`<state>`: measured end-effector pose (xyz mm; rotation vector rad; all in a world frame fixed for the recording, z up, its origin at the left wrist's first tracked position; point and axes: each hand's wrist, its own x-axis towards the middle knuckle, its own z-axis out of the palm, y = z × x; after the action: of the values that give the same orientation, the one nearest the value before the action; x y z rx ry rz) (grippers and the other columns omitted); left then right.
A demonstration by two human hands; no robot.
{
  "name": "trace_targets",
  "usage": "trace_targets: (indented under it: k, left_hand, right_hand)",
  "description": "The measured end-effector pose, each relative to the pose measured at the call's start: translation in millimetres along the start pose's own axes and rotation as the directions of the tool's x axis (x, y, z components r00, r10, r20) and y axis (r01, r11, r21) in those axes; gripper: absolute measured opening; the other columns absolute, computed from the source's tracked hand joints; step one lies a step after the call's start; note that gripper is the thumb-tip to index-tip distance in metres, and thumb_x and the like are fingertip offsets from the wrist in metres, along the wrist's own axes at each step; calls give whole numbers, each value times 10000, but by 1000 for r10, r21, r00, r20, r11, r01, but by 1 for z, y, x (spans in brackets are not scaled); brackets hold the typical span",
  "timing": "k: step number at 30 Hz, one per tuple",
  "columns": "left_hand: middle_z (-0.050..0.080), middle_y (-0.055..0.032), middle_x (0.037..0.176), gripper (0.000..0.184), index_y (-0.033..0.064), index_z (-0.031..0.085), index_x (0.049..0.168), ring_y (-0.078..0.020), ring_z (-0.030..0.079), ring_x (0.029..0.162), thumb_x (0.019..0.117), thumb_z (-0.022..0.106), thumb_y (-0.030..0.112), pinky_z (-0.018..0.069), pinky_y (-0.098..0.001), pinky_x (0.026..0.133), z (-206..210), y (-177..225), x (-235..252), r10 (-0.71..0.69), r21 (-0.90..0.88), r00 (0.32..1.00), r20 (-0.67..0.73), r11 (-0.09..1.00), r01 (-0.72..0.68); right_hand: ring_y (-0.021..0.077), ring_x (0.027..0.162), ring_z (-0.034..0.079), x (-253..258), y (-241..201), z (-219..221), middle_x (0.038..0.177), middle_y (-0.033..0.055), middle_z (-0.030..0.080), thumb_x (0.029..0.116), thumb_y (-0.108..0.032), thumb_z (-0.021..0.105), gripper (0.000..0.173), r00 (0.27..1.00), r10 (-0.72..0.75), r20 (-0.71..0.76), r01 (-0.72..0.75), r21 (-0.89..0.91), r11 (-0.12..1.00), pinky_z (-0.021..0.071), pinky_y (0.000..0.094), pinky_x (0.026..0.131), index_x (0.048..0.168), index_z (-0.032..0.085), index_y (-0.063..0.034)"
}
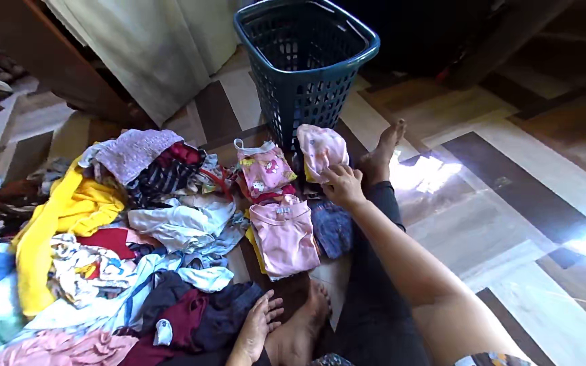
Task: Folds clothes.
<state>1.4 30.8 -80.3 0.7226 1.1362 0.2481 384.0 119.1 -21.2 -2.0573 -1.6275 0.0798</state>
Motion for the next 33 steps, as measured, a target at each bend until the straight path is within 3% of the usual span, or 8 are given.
trace_targets:
  k: [5,9,14,18,21,27,30,33]
  left_hand:
    - [618,-171,1349,497,40,382,1522,-267,663,1133,1106,278,291,551,-430,920,0,-3,6,-6,44,1000,27,999,5]
    - [629,-164,1332,498,36,397,1515,-259,672,1111,1097,298,288,557,-422,908,-1,-4,6,9,94,999,42,996,-13]
    - [641,-155,1322,515,34,404,1511,-255,677,1107,1079,345,306,561,-423,912,-4,-8,8,32,109,997,68,993,-40]
    - [643,-156,1316,508,31,418,1504,-245,674,1099,1072,351,290,557,-413,902,-2,-7,8,31,140,996,84,989,-42]
    - [640,-160,1311,497,30,425,1497,-240,676,1084,1074,355,282,559,-407,892,-1,-5,7,32,147,996,80,988,-44]
    - [623,-172,1325,473,29,412,1501,-244,674,1078,1090,344,254,557,-404,890,-1,-5,5,36,116,998,48,992,-41]
    - [616,-180,1334,473,23,412,1504,-251,668,1089,1089,359,245,551,-411,895,2,-4,-1,61,147,998,18,987,-63]
    - [630,-179,1335,482,-9,434,1486,-256,657,1131,1053,392,199,543,-420,925,3,1,-11,170,214,985,-1,963,-166]
  right_hand:
    - [491,1486,308,32,-36,-7,1538,243,465,983,-186,607,438,983,49,-174,-51,-6,999,232,748,1117,1411,610,-93]
    - [499,1545,106,60,-41,-2,1675,200,244,1029,-337,554,604,982,183,43,-180,-53,982,103,786,1139,1594,389,-198]
    - [508,1547,44,51,8,25,1697,158,202,1003,-527,570,701,868,392,304,-355,-172,919,156,854,1057,1597,383,-205]
    - [529,1540,3,50,9,15,1710,184,105,848,-590,759,1012,829,385,404,-320,-221,921,170,863,1043,1638,266,-194]
    - [533,1534,52,49,14,11,1703,185,140,820,-458,841,1008,848,330,414,-247,-242,938,249,838,1026,1627,298,-197]
    - [483,1472,331,41,37,8,1548,212,464,1045,-164,552,426,921,346,179,-373,150,916,318,769,1065,1448,548,-28]
    - [471,1338,514,32,34,-13,1418,329,533,1077,-145,451,447,846,527,78,-501,453,737,386,643,1108,1493,453,21]
    - [262,1042,653,18,38,-29,1244,207,624,1086,-215,434,445,758,651,-40,-364,802,473,551,462,895,1494,422,-37]
